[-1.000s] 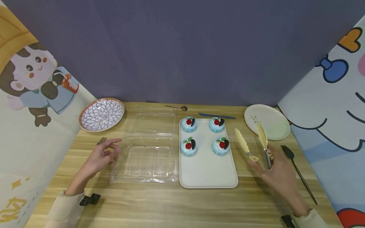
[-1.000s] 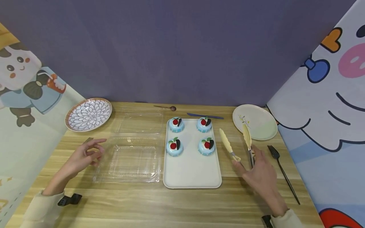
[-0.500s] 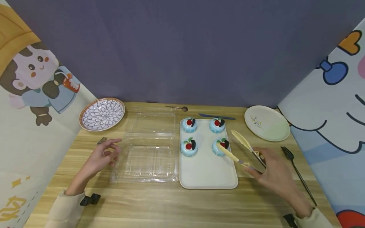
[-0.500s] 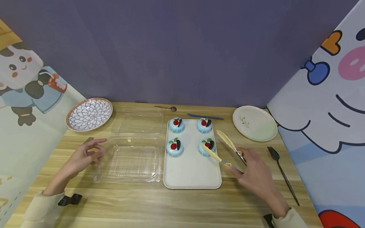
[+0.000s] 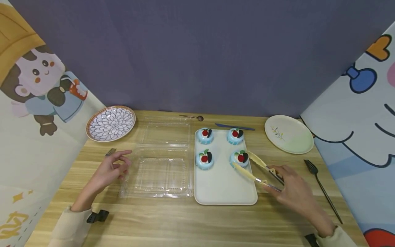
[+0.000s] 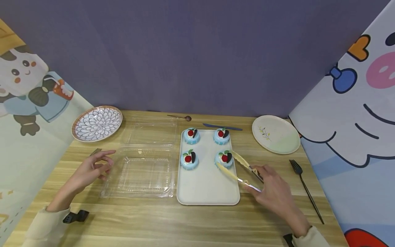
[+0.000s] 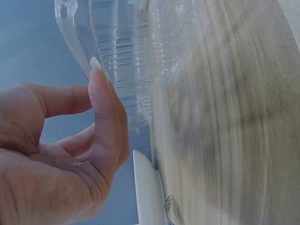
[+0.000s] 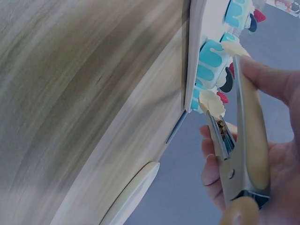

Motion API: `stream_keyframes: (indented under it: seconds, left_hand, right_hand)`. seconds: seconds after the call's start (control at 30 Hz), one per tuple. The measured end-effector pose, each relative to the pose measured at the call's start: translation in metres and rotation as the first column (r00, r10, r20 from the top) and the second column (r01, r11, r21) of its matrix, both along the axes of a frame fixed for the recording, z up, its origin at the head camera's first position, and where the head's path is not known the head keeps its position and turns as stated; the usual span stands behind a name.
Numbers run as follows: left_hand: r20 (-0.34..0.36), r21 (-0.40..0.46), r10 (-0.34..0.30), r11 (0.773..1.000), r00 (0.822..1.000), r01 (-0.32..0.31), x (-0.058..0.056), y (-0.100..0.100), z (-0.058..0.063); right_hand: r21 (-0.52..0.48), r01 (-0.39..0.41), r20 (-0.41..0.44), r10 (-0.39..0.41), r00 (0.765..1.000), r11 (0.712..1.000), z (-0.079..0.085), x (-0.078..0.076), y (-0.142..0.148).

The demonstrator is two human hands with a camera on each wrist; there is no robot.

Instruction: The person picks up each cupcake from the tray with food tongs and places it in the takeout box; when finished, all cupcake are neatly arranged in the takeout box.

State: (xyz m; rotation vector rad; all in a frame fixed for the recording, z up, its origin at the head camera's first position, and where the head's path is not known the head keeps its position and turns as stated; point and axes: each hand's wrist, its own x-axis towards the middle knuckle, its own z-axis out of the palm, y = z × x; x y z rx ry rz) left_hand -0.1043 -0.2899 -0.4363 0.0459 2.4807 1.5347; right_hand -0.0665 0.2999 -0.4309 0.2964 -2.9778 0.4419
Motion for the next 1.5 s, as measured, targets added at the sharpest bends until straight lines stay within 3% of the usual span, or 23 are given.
stream_keyframes:
  seconds: [0.63, 0.97, 1.27, 1.5]
  left_hand:
    - [0.006, 0.005, 0.006, 1.0, 1.0, -0.006, 0.001, 0.001, 0.0]
    - [0.003, -0.005, 0.015, 1.0, 1.0, -0.015, 0.001, 0.003, 0.001]
    - [0.0, -0.004, 0.025, 1.0, 1.0, -0.025, 0.001, 0.003, 0.001]
    - [0.002, 0.005, 0.032, 0.999, 0.999, -0.032, 0.001, 0.004, -0.001]
  right_hand:
    - [-0.01, -0.028, -0.085, 0.027, 0.996, 1.0, -0.005, 0.0, -0.002]
    - [-0.049, -0.048, -0.146, 0.04, 0.988, 0.998, 0.004, -0.005, -0.01]
    - [-0.033, -0.131, -0.232, 0.12, 0.965, 0.991, 0.027, -0.018, -0.042]
    - [-0.039, -0.248, -0.17, 0.238, 0.956, 0.968, 0.042, -0.028, -0.088]
